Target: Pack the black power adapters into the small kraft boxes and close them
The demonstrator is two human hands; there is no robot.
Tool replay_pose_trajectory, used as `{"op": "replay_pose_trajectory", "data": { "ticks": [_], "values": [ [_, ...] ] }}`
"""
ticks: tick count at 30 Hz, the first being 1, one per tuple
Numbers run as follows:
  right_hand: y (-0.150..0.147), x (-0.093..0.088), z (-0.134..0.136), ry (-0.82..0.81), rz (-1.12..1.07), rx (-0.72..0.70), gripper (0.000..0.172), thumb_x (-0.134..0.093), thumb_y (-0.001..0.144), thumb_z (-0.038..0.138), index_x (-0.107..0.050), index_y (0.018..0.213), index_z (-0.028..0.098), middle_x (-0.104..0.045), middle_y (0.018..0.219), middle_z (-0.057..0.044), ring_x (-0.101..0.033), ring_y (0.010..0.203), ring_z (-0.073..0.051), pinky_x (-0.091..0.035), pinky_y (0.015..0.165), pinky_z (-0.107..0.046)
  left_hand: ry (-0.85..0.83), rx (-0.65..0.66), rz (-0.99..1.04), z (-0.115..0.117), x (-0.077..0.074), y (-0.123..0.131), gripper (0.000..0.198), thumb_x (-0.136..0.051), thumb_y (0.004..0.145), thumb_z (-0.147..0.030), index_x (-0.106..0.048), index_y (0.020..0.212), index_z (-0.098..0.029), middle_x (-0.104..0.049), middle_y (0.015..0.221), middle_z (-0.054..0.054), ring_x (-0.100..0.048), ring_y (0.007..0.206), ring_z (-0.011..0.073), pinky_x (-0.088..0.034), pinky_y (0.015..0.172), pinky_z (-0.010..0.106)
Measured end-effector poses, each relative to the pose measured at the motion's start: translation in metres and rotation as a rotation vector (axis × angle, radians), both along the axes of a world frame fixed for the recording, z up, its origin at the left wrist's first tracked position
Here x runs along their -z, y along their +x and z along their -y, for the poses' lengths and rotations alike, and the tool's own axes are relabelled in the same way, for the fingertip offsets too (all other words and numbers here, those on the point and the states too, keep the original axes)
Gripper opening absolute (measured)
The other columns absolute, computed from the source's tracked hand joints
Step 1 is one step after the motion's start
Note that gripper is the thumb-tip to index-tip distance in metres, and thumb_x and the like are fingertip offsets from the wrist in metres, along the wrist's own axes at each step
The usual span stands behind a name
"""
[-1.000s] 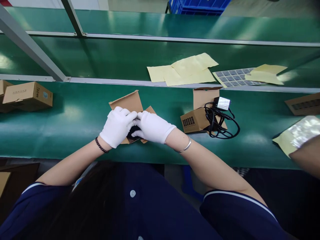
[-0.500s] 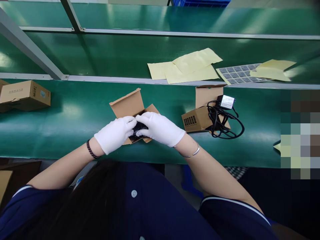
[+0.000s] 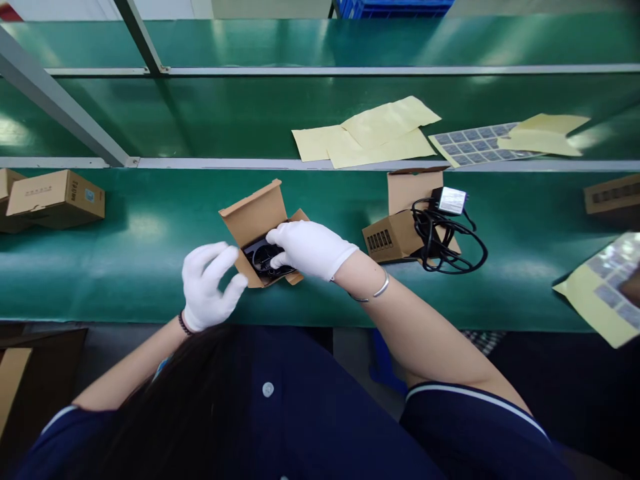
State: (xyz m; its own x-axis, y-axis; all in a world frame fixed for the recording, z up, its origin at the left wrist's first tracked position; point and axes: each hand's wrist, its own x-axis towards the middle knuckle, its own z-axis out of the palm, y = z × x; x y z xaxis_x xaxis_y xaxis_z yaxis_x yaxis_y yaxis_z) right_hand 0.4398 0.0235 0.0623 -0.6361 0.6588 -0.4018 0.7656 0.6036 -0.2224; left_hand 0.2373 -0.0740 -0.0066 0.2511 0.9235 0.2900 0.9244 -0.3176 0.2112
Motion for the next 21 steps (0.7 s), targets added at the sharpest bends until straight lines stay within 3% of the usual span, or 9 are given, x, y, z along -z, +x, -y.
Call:
{"op": "replay_pose_trajectory", "data": {
  "ticks": [1,3,6,10,13,18,21],
  "values": [
    [0.000,0.000,0.001,0.003,0.001,0.002,0.027,-0.073,0.093,0.032,-0.070,0.114,0.016,-0.075,0.111,-0.013,-0.070,0.099,-0.027,-0.043,0.072,-0.031,0.034,-0.024,0.018,0.010,0.013,-0.001,0.047,-0.055,0.100,-0.042,-0.056,0.142,-0.021,-0.061,0.139,0.020,-0.054,0.138,0.0375,-0.047,0.113,0.059],
    [0.001,0.000,-0.001,0.019,-0.004,-0.007,0.025,-0.070,0.095,0.031,-0.070,0.114,0.015,-0.075,0.111,-0.013,-0.070,0.099,-0.028,-0.044,0.074,-0.031,0.038,0.080,0.036,0.020,0.034,0.008,0.062,-0.062,0.096,-0.048,-0.047,0.148,-0.017,-0.055,0.147,0.025,-0.044,0.147,0.0430,-0.044,0.115,0.064],
    [0.013,-0.003,-0.009,-0.018,-0.056,-0.078,0.020,-0.058,0.101,0.027,-0.070,0.112,0.014,-0.075,0.109,-0.012,-0.069,0.096,-0.025,-0.044,0.078,-0.031,0.068,0.285,0.089,0.009,0.047,0.030,0.060,-0.062,0.099,-0.035,-0.041,0.151,-0.015,-0.057,0.147,0.024,-0.044,0.149,0.0412,-0.042,0.117,0.064],
    [0.039,-0.011,-0.018,-0.146,-0.136,-0.194,0.020,-0.067,0.096,0.029,-0.072,0.111,0.018,-0.076,0.110,-0.007,-0.068,0.091,-0.021,-0.045,0.076,-0.029,0.126,0.371,0.137,-0.016,0.036,0.039,0.048,-0.060,0.098,-0.021,-0.049,0.145,-0.016,-0.063,0.141,0.019,-0.052,0.142,0.0360,-0.046,0.116,0.058],
    [0.045,-0.012,-0.018,-0.106,-0.114,-0.140,0.022,-0.072,0.091,0.027,-0.075,0.111,0.020,-0.077,0.111,-0.006,-0.070,0.095,-0.022,-0.046,0.077,-0.029,0.138,0.378,0.114,-0.020,0.028,0.036,0.038,-0.061,0.098,-0.020,-0.057,0.135,-0.015,-0.066,0.135,0.019,-0.057,0.135,0.0354,-0.051,0.110,0.057],
    [0.019,0.007,-0.017,0.072,0.033,-0.069,0.020,-0.068,0.091,0.022,-0.075,0.107,0.014,-0.075,0.109,-0.013,-0.072,0.096,-0.026,-0.048,0.076,-0.031,0.226,0.387,0.083,-0.022,0.025,0.035,0.032,-0.063,0.098,-0.027,-0.061,0.128,-0.015,-0.071,0.126,0.017,-0.063,0.124,0.0353,-0.041,0.113,0.068],
    [0.005,0.018,-0.019,0.175,0.093,-0.080,0.022,-0.061,0.092,0.014,-0.071,0.110,0.010,-0.073,0.107,-0.017,-0.073,0.093,-0.026,-0.046,0.073,-0.030,0.155,0.535,0.016,-0.030,0.019,0.036,0.035,-0.062,0.098,-0.024,-0.061,0.130,-0.013,-0.070,0.126,0.016,-0.061,0.123,0.0339,-0.044,0.113,0.061]
  ]
}}
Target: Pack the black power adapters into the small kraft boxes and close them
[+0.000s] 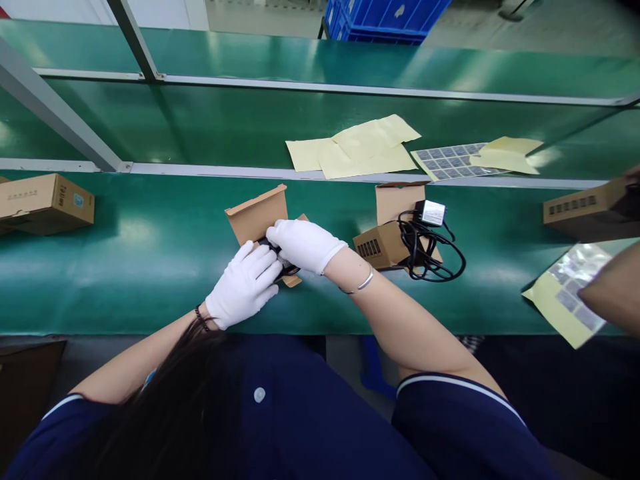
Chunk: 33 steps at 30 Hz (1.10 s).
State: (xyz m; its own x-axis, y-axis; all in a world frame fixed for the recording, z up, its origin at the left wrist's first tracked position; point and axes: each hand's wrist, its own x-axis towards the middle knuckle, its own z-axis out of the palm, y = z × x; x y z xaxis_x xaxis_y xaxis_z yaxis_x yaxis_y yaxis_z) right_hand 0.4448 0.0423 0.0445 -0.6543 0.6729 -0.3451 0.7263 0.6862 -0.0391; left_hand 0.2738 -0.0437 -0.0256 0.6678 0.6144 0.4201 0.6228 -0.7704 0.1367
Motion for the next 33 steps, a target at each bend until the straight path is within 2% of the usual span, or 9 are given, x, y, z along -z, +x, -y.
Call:
{"op": "replay_pose_trajectory", "data": {
  "ticks": [2,5,9,12,17,23,27,30,33],
  "values": [
    [0.001,0.001,-0.003,-0.007,-0.009,-0.003,0.023,-0.060,0.092,0.013,-0.071,0.111,0.010,-0.073,0.106,-0.016,-0.072,0.092,-0.026,-0.046,0.072,-0.030,-0.020,0.056,-0.061,-0.006,-0.005,0.001,0.036,-0.061,0.097,-0.021,-0.061,0.132,-0.012,-0.068,0.128,0.016,-0.059,0.124,0.0327,-0.046,0.112,0.056],
    [0.019,-0.008,-0.010,-0.143,-0.112,-0.033,0.022,-0.067,0.090,0.020,-0.075,0.110,0.015,-0.075,0.107,-0.011,-0.071,0.089,-0.022,-0.046,0.075,-0.029,-0.033,0.048,-0.109,-0.012,-0.010,0.001,0.032,-0.060,0.097,-0.018,-0.063,0.129,-0.012,-0.067,0.124,0.014,-0.059,0.119,0.0309,-0.047,0.111,0.053],
    [0.042,-0.023,-0.015,-0.306,-0.213,-0.131,0.024,-0.082,0.078,0.021,-0.080,0.102,0.019,-0.076,0.108,-0.003,-0.068,0.093,-0.019,-0.046,0.079,-0.026,-0.048,0.079,-0.112,-0.019,-0.009,-0.002,0.031,-0.059,0.099,-0.019,-0.062,0.129,-0.014,-0.067,0.120,0.012,-0.057,0.119,0.0298,-0.046,0.110,0.052],
    [0.040,-0.025,-0.012,-0.264,-0.132,-0.123,0.004,-0.076,0.082,0.016,-0.080,0.082,0.016,-0.075,0.101,-0.003,-0.064,0.084,-0.017,-0.042,0.073,-0.027,-0.036,0.101,-0.103,-0.022,-0.006,-0.005,0.034,-0.058,0.100,-0.020,-0.060,0.133,-0.015,-0.066,0.122,0.012,-0.056,0.121,0.0297,-0.045,0.112,0.052],
    [0.030,-0.016,-0.010,-0.170,-0.069,-0.160,0.013,-0.069,0.083,0.012,-0.081,0.079,0.014,-0.075,0.098,-0.007,-0.061,0.078,-0.017,-0.040,0.073,-0.029,-0.032,0.111,-0.127,-0.024,-0.003,-0.008,0.036,-0.058,0.099,-0.019,-0.061,0.135,-0.016,-0.063,0.124,0.013,-0.055,0.120,0.0308,-0.045,0.111,0.054],
    [0.051,0.001,-0.024,-0.329,-0.376,-0.233,0.011,-0.074,0.084,0.026,-0.084,0.085,0.022,-0.076,0.117,-0.004,-0.066,0.103,-0.020,-0.046,0.086,-0.028,-0.020,0.126,-0.123,-0.027,-0.002,-0.011,0.045,-0.058,0.098,-0.020,-0.056,0.144,-0.018,-0.061,0.126,0.015,-0.052,0.122,0.0315,-0.045,0.112,0.057],
    [0.050,0.011,-0.028,-0.297,-0.368,-0.256,0.009,-0.073,0.081,0.021,-0.081,0.076,0.020,-0.077,0.106,-0.004,-0.067,0.095,-0.019,-0.046,0.085,-0.029,0.048,0.117,-0.101,-0.026,0.000,-0.011,0.046,-0.060,0.096,-0.018,-0.058,0.142,-0.019,-0.060,0.128,0.016,-0.053,0.122,0.0323,-0.047,0.111,0.057],
    [0.041,0.011,-0.027,-0.230,-0.301,-0.236,0.010,-0.071,0.081,0.016,-0.080,0.077,0.019,-0.077,0.093,-0.002,-0.065,0.082,-0.016,-0.046,0.079,-0.028,0.128,0.119,-0.040,-0.024,0.008,-0.011,0.047,-0.061,0.093,-0.017,-0.060,0.140,-0.024,-0.060,0.131,0.016,-0.055,0.123,0.0325,-0.049,0.109,0.059],
    [0.030,0.009,-0.026,-0.085,-0.220,-0.161,0.009,-0.071,0.083,0.018,-0.079,0.080,0.019,-0.076,0.088,-0.001,-0.065,0.075,-0.015,-0.047,0.072,-0.026,0.161,0.075,-0.003,-0.030,0.026,-0.010,0.048,-0.059,0.090,-0.015,-0.062,0.137,-0.026,-0.060,0.139,0.015,-0.056,0.128,0.0341,-0.049,0.112,0.059]
  ]
}}
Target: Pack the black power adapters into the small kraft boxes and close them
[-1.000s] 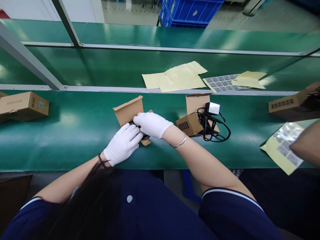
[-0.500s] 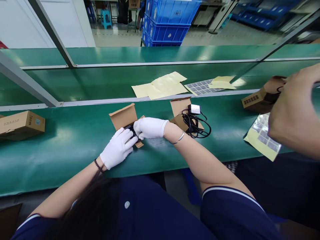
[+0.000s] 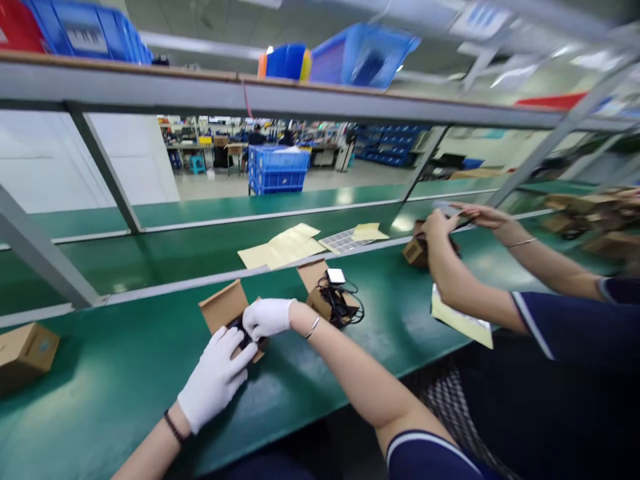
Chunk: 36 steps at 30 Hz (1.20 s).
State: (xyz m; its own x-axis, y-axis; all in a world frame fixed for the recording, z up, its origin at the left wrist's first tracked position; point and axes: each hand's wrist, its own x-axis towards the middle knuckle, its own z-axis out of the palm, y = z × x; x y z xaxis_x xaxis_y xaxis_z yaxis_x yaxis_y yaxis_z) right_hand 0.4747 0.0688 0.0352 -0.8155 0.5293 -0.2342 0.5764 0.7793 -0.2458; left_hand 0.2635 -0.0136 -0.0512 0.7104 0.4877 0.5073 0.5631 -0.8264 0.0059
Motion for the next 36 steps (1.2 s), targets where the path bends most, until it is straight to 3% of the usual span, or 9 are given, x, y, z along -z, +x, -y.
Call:
{"op": "replay_pose_trajectory", "data": {
  "ticks": [7,10,14,17,21,25,29,32,36],
  "values": [
    [-0.012,0.025,0.027,0.315,0.045,0.306,0.020,-0.058,0.097,0.022,-0.075,0.107,0.017,-0.074,0.115,-0.011,-0.072,0.098,-0.024,-0.055,0.078,-0.032,0.062,-0.096,0.084,-0.023,0.049,0.002,0.071,-0.060,0.089,-0.023,-0.041,0.157,-0.027,-0.064,0.147,0.012,-0.061,0.133,0.0367,-0.051,0.114,0.056],
    [-0.015,0.038,0.038,0.373,0.033,0.407,0.026,-0.048,0.102,0.025,-0.071,0.112,0.018,-0.073,0.114,-0.011,-0.074,0.099,-0.025,-0.059,0.079,-0.034,0.056,-0.145,0.137,-0.027,0.055,0.009,0.062,-0.061,0.088,-0.024,-0.050,0.149,-0.025,-0.067,0.141,0.014,-0.064,0.128,0.0379,-0.053,0.111,0.056],
    [-0.025,0.043,0.042,0.357,0.018,0.479,0.020,-0.063,0.091,0.027,-0.072,0.104,0.015,-0.073,0.103,-0.014,-0.075,0.084,-0.026,-0.062,0.071,-0.036,-0.023,-0.163,0.158,-0.029,0.045,0.019,0.039,-0.062,0.089,-0.021,-0.067,0.128,-0.023,-0.071,0.129,0.014,-0.068,0.116,0.0337,-0.058,0.105,0.053],
    [-0.034,0.045,0.045,0.321,-0.045,0.515,0.027,-0.069,0.082,0.026,-0.073,0.105,0.014,-0.073,0.101,-0.016,-0.075,0.084,-0.029,-0.063,0.072,-0.039,0.008,-0.163,0.168,-0.030,0.034,0.021,0.041,-0.064,0.088,-0.021,-0.068,0.129,-0.020,-0.067,0.137,0.016,-0.067,0.120,0.0352,-0.058,0.104,0.055],
    [-0.039,0.050,0.055,0.255,-0.187,0.604,0.021,-0.066,0.081,0.018,-0.074,0.100,0.011,-0.074,0.102,-0.019,-0.073,0.090,-0.031,-0.063,0.081,-0.043,-0.040,-0.069,0.119,-0.031,0.021,0.018,0.038,-0.061,0.090,-0.021,-0.070,0.127,-0.021,-0.072,0.132,0.013,-0.067,0.122,0.0344,-0.053,0.111,0.059],
    [-0.021,0.050,0.059,0.208,-0.449,0.736,0.030,-0.050,0.094,0.015,-0.073,0.114,0.016,-0.073,0.124,-0.014,-0.068,0.117,-0.027,-0.055,0.106,-0.041,-0.126,-0.083,0.065,-0.033,0.013,0.014,0.037,-0.062,0.090,-0.025,-0.071,0.125,-0.018,-0.072,0.133,0.016,-0.066,0.126,0.0371,-0.051,0.113,0.060],
    [0.015,0.050,0.044,0.177,-0.755,0.945,0.053,-0.026,0.104,0.014,-0.057,0.146,0.022,-0.056,0.155,-0.013,-0.045,0.148,-0.021,-0.034,0.127,-0.046,-0.123,-0.101,0.040,-0.037,0.015,0.011,0.039,-0.059,0.091,-0.029,-0.071,0.127,-0.020,-0.071,0.136,0.016,-0.063,0.132,0.0386,-0.050,0.114,0.062],
    [0.024,0.060,0.032,-0.020,-0.877,0.928,0.053,-0.038,0.105,0.024,-0.043,0.157,0.021,-0.058,0.153,-0.015,-0.055,0.141,-0.022,-0.046,0.117,-0.045,-0.129,-0.099,-0.004,-0.040,0.012,0.009,0.044,-0.062,0.088,-0.029,-0.069,0.131,-0.019,-0.069,0.140,0.016,-0.061,0.134,0.0391,-0.050,0.114,0.061],
    [0.007,0.077,0.025,-0.337,-0.998,0.719,0.065,-0.058,0.099,0.035,-0.037,0.160,0.028,-0.065,0.146,-0.009,-0.068,0.125,-0.021,-0.060,0.097,-0.034,-0.174,-0.029,-0.053,-0.045,0.000,0.004,0.045,-0.066,0.087,-0.026,-0.068,0.132,-0.023,-0.068,0.141,0.013,-0.061,0.133,0.0371,-0.051,0.114,0.058]
  ]
}}
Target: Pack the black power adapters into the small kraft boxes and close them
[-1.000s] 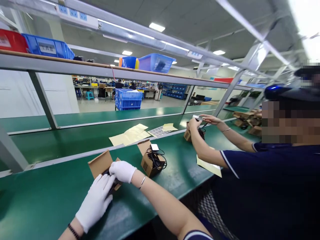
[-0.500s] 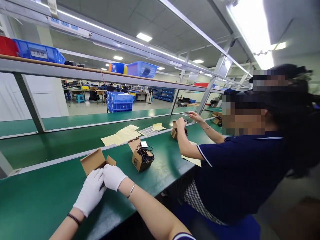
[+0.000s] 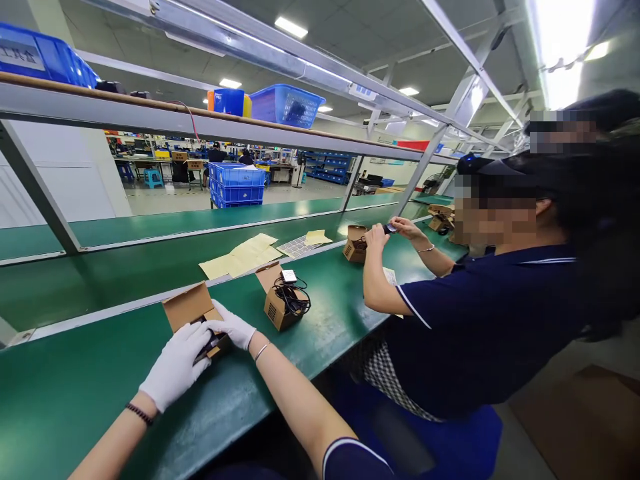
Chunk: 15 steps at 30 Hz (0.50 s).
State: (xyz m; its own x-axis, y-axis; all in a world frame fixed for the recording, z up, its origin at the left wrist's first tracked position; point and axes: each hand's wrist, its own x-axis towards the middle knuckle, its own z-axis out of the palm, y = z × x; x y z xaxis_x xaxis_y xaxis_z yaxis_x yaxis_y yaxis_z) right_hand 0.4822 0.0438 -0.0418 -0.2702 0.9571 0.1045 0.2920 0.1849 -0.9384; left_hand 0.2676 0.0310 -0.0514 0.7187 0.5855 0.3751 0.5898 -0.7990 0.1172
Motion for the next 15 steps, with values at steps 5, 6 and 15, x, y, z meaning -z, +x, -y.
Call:
{"op": "replay_pose_trajectory", "data": {
  "ticks": [5,6,15],
  "values": [
    [-0.011,0.013,-0.007,-0.068,-0.197,0.025,0.065,-0.075,0.083,0.027,-0.052,0.143,0.026,-0.067,0.141,-0.008,-0.068,0.123,-0.023,-0.057,0.100,-0.037,-0.017,0.062,0.039,-0.014,0.003,-0.009,0.038,-0.065,0.094,-0.031,-0.069,0.132,-0.025,-0.069,0.140,0.010,-0.065,0.128,0.0324,-0.053,0.112,0.053],
    [-0.012,0.016,-0.009,-0.063,-0.191,0.072,0.057,-0.074,0.082,0.025,-0.056,0.136,0.024,-0.066,0.140,-0.009,-0.067,0.124,-0.023,-0.055,0.104,-0.039,-0.003,0.077,0.052,-0.017,0.006,-0.010,0.038,-0.065,0.096,-0.034,-0.069,0.132,-0.025,-0.070,0.139,0.011,-0.066,0.127,0.0323,-0.055,0.110,0.053],
    [0.013,0.039,-0.002,0.087,-0.078,0.069,0.042,-0.039,0.105,0.046,-0.068,0.123,0.022,-0.045,0.165,-0.014,-0.043,0.153,-0.023,-0.032,0.126,-0.046,0.088,0.001,0.475,0.017,0.021,-0.020,0.023,-0.057,0.101,-0.021,-0.074,0.116,-0.023,-0.076,0.123,0.011,-0.068,0.123,0.0244,-0.056,0.109,0.051]
  ]
}}
